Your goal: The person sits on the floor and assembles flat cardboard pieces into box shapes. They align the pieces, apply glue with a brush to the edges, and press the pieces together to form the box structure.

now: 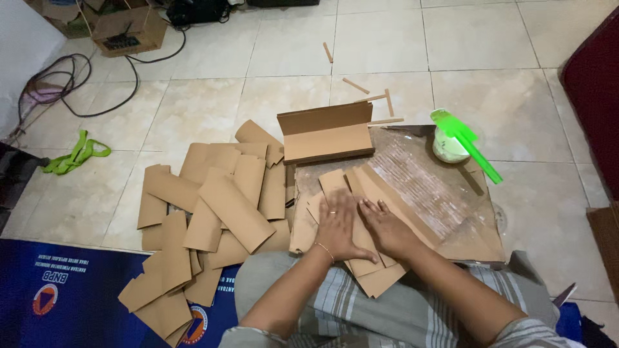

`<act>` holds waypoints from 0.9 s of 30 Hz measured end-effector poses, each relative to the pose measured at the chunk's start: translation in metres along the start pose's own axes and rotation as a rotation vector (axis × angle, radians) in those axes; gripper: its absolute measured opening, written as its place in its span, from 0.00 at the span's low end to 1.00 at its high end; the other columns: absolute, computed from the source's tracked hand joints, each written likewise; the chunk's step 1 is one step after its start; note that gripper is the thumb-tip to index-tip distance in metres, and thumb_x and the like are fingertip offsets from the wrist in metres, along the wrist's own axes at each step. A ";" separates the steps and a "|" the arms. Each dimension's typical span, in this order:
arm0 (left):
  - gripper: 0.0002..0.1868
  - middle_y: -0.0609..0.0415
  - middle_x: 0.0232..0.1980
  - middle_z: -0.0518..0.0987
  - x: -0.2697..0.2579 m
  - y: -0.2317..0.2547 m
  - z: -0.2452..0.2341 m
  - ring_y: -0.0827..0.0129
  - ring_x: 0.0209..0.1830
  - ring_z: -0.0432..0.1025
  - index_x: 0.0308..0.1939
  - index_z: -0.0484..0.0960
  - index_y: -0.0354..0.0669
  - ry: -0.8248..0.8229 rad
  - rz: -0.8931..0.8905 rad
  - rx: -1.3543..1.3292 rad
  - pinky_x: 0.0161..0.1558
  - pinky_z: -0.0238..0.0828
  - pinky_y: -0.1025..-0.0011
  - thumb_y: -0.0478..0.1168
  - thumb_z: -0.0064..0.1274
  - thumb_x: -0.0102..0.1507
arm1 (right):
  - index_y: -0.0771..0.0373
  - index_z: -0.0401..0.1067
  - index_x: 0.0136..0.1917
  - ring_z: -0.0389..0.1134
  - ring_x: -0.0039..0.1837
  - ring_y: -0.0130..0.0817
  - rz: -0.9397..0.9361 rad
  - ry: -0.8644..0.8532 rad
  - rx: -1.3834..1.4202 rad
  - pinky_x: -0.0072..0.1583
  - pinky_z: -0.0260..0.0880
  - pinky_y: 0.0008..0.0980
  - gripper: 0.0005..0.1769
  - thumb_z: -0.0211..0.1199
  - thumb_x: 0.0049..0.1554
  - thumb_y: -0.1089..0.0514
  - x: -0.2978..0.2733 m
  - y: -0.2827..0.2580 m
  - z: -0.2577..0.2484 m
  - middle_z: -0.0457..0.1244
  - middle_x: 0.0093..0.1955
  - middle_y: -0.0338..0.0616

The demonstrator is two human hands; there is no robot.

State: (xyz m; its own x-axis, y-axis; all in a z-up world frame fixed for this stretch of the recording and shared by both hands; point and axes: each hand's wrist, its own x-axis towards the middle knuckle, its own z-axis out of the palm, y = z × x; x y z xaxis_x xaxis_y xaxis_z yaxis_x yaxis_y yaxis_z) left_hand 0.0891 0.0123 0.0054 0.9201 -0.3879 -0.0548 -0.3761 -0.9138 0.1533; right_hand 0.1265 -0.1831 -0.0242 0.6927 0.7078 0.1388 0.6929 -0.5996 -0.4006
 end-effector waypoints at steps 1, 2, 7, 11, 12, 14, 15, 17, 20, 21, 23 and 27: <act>0.88 0.35 0.83 0.38 0.007 -0.006 0.000 0.47 0.84 0.29 0.79 0.40 0.31 0.010 0.125 -0.014 0.76 0.18 0.46 0.92 0.46 0.35 | 0.69 0.46 0.78 0.47 0.81 0.55 0.072 -0.065 0.007 0.78 0.42 0.48 0.39 0.51 0.58 0.56 0.000 0.004 0.003 0.46 0.81 0.61; 0.86 0.41 0.84 0.39 0.015 -0.012 0.001 0.53 0.85 0.31 0.81 0.41 0.35 0.021 0.250 -0.029 0.78 0.20 0.48 0.92 0.44 0.35 | 0.67 0.47 0.78 0.45 0.81 0.58 0.145 -0.130 0.013 0.79 0.43 0.46 0.36 0.50 0.60 0.55 -0.001 0.006 0.006 0.45 0.81 0.61; 0.57 0.58 0.86 0.40 0.068 -0.051 0.007 0.61 0.86 0.33 0.82 0.42 0.61 -0.066 -0.073 -0.117 0.79 0.18 0.48 0.83 0.33 0.57 | 0.64 0.45 0.81 0.43 0.81 0.62 0.086 -0.254 -0.046 0.79 0.42 0.47 0.38 0.47 0.59 0.62 -0.023 0.004 0.005 0.42 0.83 0.57; 0.39 0.61 0.83 0.46 0.099 -0.061 0.020 0.59 0.84 0.34 0.78 0.56 0.63 0.055 -0.277 -0.172 0.77 0.19 0.50 0.68 0.35 0.66 | 0.71 0.47 0.79 0.49 0.80 0.55 -0.148 -0.187 0.034 0.77 0.42 0.54 0.42 0.55 0.54 0.61 -0.084 -0.012 -0.011 0.48 0.80 0.60; 0.34 0.63 0.82 0.50 0.103 -0.060 0.023 0.61 0.84 0.37 0.75 0.62 0.63 0.102 -0.324 -0.218 0.79 0.21 0.52 0.66 0.37 0.67 | 0.72 0.49 0.77 0.51 0.80 0.54 -0.229 -0.152 0.084 0.76 0.43 0.56 0.43 0.58 0.51 0.61 -0.099 -0.014 -0.017 0.50 0.80 0.60; 0.27 0.67 0.81 0.59 0.105 -0.059 0.030 0.65 0.85 0.43 0.70 0.74 0.64 0.182 -0.422 -0.304 0.82 0.25 0.55 0.61 0.40 0.69 | 0.65 0.57 0.75 0.60 0.75 0.45 -0.137 -0.149 0.194 0.76 0.46 0.53 0.36 0.62 0.57 0.54 -0.116 -0.015 -0.027 0.59 0.75 0.51; 0.26 0.67 0.79 0.61 0.106 -0.060 0.031 0.65 0.84 0.44 0.68 0.76 0.64 0.204 -0.419 -0.320 0.81 0.25 0.54 0.60 0.41 0.69 | 0.62 0.61 0.74 0.65 0.73 0.40 -0.091 -0.144 0.244 0.76 0.48 0.51 0.33 0.64 0.60 0.51 -0.117 -0.015 -0.030 0.63 0.72 0.47; 0.24 0.65 0.77 0.63 0.106 -0.059 0.032 0.64 0.82 0.45 0.65 0.79 0.63 0.249 -0.415 -0.355 0.79 0.26 0.54 0.58 0.43 0.67 | 0.61 0.66 0.71 0.64 0.73 0.50 -0.023 0.062 0.239 0.72 0.56 0.48 0.30 0.64 0.58 0.50 -0.100 -0.012 -0.034 0.64 0.70 0.53; 0.24 0.65 0.78 0.62 0.105 -0.060 0.030 0.63 0.82 0.46 0.65 0.78 0.61 0.253 -0.408 -0.355 0.79 0.27 0.55 0.58 0.45 0.67 | 0.58 0.68 0.69 0.63 0.75 0.47 -0.005 0.103 0.160 0.80 0.51 0.50 0.29 0.62 0.59 0.43 -0.030 -0.009 -0.029 0.64 0.70 0.51; 0.24 0.65 0.78 0.62 0.105 -0.061 0.029 0.64 0.82 0.46 0.65 0.78 0.61 0.250 -0.407 -0.371 0.79 0.27 0.55 0.58 0.45 0.67 | 0.61 0.64 0.71 0.55 0.78 0.50 0.006 0.048 0.040 0.79 0.45 0.52 0.34 0.60 0.59 0.40 -0.001 -0.010 -0.024 0.59 0.74 0.55; 0.25 0.66 0.78 0.62 0.104 -0.063 0.031 0.65 0.82 0.46 0.64 0.79 0.62 0.238 -0.404 -0.403 0.79 0.27 0.55 0.59 0.47 0.66 | 0.66 0.55 0.75 0.46 0.80 0.54 0.029 -0.008 -0.101 0.77 0.38 0.53 0.42 0.56 0.60 0.35 0.033 -0.012 -0.016 0.50 0.78 0.60; 0.23 0.66 0.77 0.63 0.110 -0.067 0.043 0.64 0.82 0.47 0.63 0.80 0.61 0.255 -0.424 -0.343 0.79 0.29 0.56 0.57 0.47 0.67 | 0.70 0.48 0.78 0.40 0.82 0.52 -0.016 -0.023 -0.134 0.77 0.35 0.52 0.48 0.52 0.60 0.33 0.024 -0.020 -0.010 0.43 0.82 0.60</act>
State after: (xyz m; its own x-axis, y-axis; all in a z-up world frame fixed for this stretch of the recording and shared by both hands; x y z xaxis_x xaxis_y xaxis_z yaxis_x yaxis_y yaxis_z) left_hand 0.2109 0.0258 -0.0537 0.9953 0.0822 0.0514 0.0474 -0.8750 0.4817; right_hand 0.1316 -0.1577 -0.0039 0.6774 0.7253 0.1225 0.7256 -0.6314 -0.2737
